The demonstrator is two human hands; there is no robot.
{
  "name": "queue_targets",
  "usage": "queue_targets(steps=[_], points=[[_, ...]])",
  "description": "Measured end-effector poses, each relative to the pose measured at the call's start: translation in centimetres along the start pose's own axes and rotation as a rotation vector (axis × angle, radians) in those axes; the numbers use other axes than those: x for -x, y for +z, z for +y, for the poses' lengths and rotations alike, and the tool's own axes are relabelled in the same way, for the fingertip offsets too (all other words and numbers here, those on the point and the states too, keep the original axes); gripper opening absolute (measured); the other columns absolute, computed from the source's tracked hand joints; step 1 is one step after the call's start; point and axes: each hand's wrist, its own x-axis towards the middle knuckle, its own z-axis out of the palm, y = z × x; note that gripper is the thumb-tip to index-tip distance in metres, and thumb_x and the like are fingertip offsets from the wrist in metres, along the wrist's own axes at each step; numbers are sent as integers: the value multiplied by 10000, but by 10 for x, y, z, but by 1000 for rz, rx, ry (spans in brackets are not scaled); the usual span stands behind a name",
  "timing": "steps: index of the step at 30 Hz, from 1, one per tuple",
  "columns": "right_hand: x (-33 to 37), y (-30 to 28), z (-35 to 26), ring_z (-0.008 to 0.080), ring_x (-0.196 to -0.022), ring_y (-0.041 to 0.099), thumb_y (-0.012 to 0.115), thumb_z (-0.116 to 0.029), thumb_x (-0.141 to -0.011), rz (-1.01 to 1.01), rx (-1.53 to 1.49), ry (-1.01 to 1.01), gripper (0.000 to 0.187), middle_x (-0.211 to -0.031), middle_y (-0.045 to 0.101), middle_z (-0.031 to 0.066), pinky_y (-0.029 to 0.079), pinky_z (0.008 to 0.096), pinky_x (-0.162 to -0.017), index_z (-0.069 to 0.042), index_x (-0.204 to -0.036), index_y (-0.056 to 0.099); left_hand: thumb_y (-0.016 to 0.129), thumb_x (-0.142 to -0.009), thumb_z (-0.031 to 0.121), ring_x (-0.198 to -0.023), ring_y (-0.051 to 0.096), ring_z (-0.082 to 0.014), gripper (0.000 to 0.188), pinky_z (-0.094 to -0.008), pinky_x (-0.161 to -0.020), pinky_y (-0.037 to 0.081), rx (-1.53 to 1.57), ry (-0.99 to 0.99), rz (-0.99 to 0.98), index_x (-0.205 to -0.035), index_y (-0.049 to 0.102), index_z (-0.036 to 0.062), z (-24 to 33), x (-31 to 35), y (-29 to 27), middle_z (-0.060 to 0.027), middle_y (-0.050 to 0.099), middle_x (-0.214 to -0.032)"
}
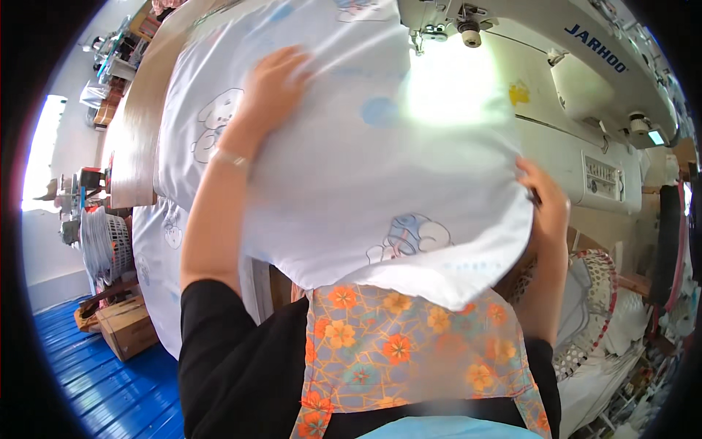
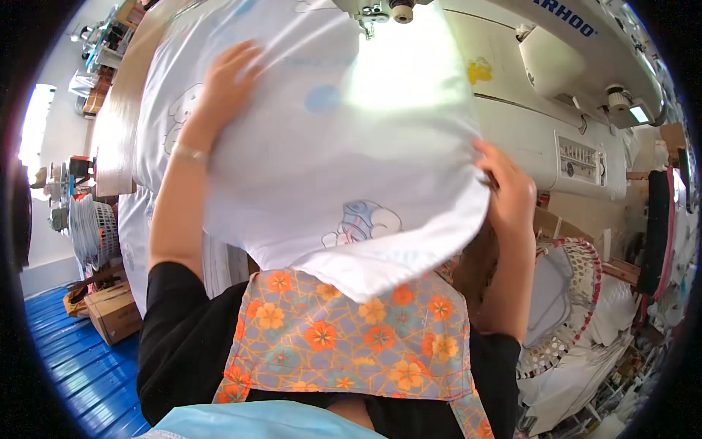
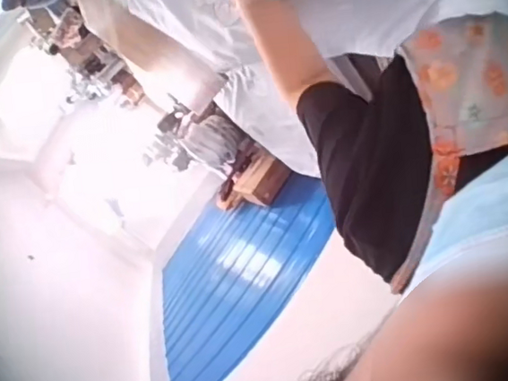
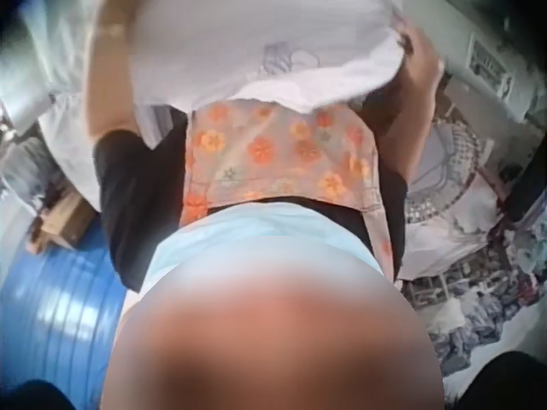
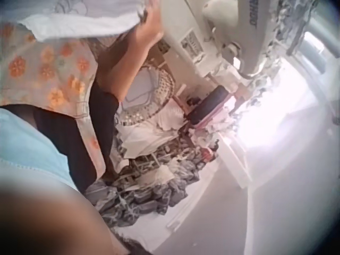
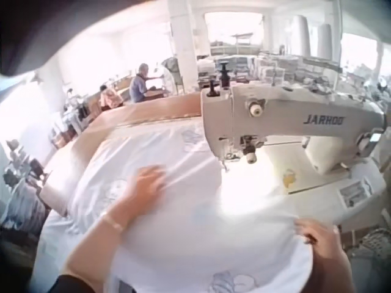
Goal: Sewing decorative fabric panels onto pillowcases using an industrial sewing machine.
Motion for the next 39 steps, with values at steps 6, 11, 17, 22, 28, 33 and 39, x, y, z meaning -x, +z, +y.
queue_targets(steps=[6,11,17,22,28,33,39], points=[[52,-13,19,265,-1018,672,727,-123,-801,54,-64,-18,176,-1192,659,201,511,311,-825,6,-858,622,549,-901,467,-1238,508,-352,602,-433,-1046,397,-475,-875,-137,-1344,517,62,-157,143,-102,-183,549,-1330],[70,-6,33,292,-1114,636,718,-70,-812,146,-71,-84,149,-1255,614,242,507,318,-852,12,-827,594,650,-855,393,-1149,584,-354,583,-413,-972,455,-216,-917,-41,-1311,547,45,-153,146,-110,-208,607,-1246],[66,-5,21,323,-1086,649,714,-74,-790,181,-52,-45,162,-1233,631,228,506,352,-879,4,-837,579,709,-816,273,-1094,625,-332,520,-389,-921,480,-24,-875,71,-1262,587,35,-172,152,-106,-227,640,-1188],[61,-6,25,318,-1119,632,700,-71,-814,203,-60,-53,156,-1242,629,218,490,354,-914,1,-865,572,711,-806,270,-1065,637,-328,508,-390,-914,483,-15,-838,119,-1243,600,34,-173,142,-101,-228,650,-1162],[63,-10,30,277,-1149,606,700,-84,-857,185,-133,-10,151,-1279,607,218,474,338,-934,5,-891,584,721,-794,261,-1074,632,-330,519,-388,-924,479,-39,-834,67,-1239,602,22,-196,130,-89,-223,654,-1161],[53,-9,18,258,-1127,618,696,-98,-852,182,-93,4,169,-1276,616,194,480,325,-916,14,-928,594,715,-808,236,-1038,646,-288,531,-355,-906,485,-8,-818,54,-1248,579,-29,-216,144,-107,-221,660,-1140],[53,-11,12,249,-1041,664,670,-25,-801,240,-66,39,153,-1252,647,124,506,275,-789,1,-916,573,708,-821,236,-993,659,-264,543,-335,-883,493,13,-833,16,-1261,561,-46,-215,128,-96,-222,664,-1116]])
